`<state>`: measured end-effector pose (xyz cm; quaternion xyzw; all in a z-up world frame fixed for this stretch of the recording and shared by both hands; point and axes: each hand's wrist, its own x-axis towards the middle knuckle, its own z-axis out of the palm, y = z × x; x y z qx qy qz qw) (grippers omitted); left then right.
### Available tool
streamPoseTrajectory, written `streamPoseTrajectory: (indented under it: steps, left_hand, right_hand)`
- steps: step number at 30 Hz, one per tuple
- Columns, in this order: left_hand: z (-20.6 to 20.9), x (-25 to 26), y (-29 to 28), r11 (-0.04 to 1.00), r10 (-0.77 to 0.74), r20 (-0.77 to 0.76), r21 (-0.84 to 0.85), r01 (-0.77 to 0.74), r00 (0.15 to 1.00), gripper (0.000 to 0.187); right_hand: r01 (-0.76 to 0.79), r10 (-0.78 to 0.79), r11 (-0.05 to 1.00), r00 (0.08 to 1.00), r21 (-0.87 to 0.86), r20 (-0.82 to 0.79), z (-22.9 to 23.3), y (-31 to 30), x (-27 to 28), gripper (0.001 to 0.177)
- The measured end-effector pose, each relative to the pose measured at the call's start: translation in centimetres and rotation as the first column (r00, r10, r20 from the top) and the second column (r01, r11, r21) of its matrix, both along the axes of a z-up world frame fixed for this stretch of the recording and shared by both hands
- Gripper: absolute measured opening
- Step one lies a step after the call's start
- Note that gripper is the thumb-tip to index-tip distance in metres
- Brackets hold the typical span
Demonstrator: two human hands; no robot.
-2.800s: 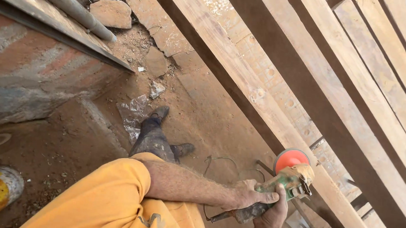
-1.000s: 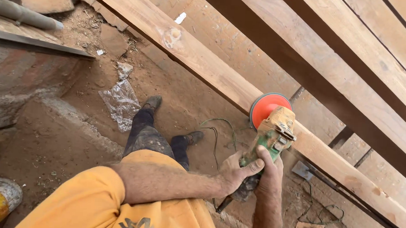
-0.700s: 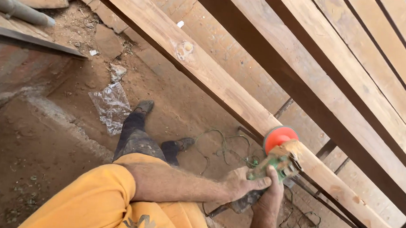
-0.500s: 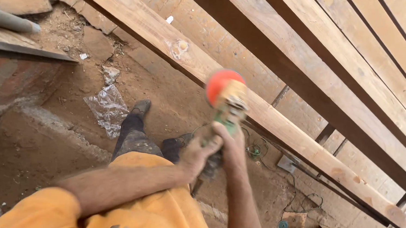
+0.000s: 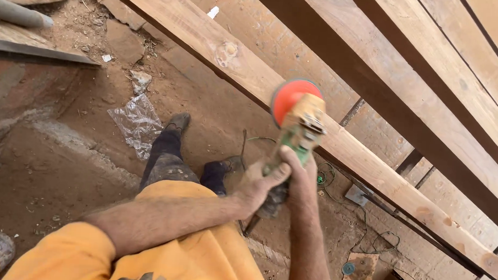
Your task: The person sands large wooden beams using an angle grinder equipped with a sanding disc.
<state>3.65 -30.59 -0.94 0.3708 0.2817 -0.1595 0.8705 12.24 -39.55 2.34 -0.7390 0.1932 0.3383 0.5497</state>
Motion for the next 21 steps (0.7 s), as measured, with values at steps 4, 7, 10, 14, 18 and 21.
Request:
streamPoseTrajectory:
  steps: [4, 7, 10, 14, 18, 21]
  left_hand:
    - [-2.4, 0.3, -8.2, 0.982, -0.162, -0.048, 0.093, 0.166, 0.986, 0.092]
    - [-2.8, 1.5, -12.2, 0.918, -0.368, 0.009, 0.164, 0.361, 0.93, 0.098]
    - [-2.3, 3.8, -14.9, 0.85, -0.518, 0.057, 0.143, 0.506, 0.853, 0.095]
    - [-1.5, 3.2, -15.0, 0.844, -0.522, -0.027, 0.131, 0.52, 0.853, 0.091]
    - [-1.9, 1.0, -7.9, 0.941, -0.334, -0.045, 0.033, 0.336, 0.941, 0.084]
    - [-0.3, -1.5, 0.6, 0.981, -0.109, 0.046, -0.155, 0.115, 0.993, 0.079]
  right_hand:
    - [0.187, -0.189, 0.979, 0.982, -0.082, -0.021, -0.4, -8.4, -0.8, 0.07]
    - [0.377, -0.378, 0.922, 0.926, -0.092, 0.013, -1.7, -14.6, -1.5, 0.064]
    - [0.519, -0.521, 0.853, 0.85, 0.05, 0.079, -1.6, -18.1, -1.6, 0.056]
    - [0.595, -0.601, 0.794, 0.799, 0.125, 0.017, -1.4, -18.8, -2.3, 0.05]
    - [0.419, -0.428, 0.893, 0.903, 0.166, 0.02, -2.7, -11.1, -1.8, 0.053]
    - [0.157, -0.16, 0.987, 0.985, 0.044, 0.06, -0.8, -0.5, -1.7, 0.059]
